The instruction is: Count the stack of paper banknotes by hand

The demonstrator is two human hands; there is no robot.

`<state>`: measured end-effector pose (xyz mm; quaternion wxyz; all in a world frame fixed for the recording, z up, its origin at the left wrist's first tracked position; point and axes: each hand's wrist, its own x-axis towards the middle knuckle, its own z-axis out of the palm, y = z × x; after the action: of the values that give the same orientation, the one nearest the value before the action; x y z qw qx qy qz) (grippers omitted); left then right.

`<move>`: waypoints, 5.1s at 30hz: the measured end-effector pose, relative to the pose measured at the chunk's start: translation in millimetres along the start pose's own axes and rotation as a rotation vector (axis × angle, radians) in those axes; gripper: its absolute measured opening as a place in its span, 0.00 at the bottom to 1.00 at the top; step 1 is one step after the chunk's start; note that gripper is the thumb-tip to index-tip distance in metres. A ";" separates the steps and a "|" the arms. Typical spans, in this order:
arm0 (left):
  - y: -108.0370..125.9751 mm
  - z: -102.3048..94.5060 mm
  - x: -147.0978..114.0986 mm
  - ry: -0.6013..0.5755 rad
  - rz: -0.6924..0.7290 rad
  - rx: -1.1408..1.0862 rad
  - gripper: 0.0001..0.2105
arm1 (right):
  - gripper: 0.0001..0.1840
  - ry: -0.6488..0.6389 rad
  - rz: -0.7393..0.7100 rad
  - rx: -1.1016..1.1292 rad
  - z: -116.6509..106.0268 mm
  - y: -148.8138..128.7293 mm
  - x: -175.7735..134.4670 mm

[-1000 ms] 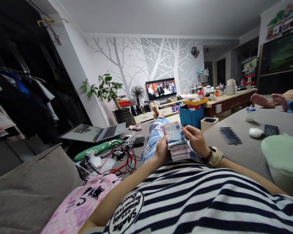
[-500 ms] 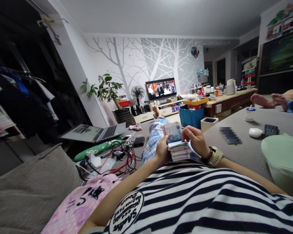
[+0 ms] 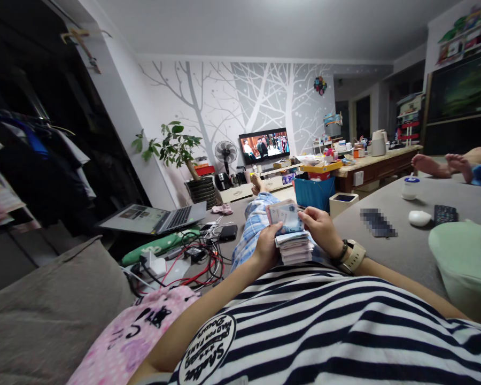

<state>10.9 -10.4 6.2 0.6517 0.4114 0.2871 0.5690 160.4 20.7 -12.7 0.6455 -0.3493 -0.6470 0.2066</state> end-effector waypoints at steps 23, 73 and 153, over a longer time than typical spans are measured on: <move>3.8 6.8 -0.1 -0.039 0.028 -0.037 0.12 | 0.17 -0.051 -0.147 0.056 -1.2 -17.8 -11.3; 2.5 5.4 -4.9 -0.036 -0.020 -0.070 0.08 | 0.23 0.068 -0.054 0.007 -2.9 -12.4 -4.6; 0.5 7.0 -0.6 -0.009 0.034 0.001 0.14 | 0.19 0.010 -0.157 0.109 -1.0 -18.2 -10.0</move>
<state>16.4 -12.5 10.1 0.6431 0.4190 0.2775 0.5778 157.2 1.1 -6.5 0.6809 -0.2627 -0.6571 0.1886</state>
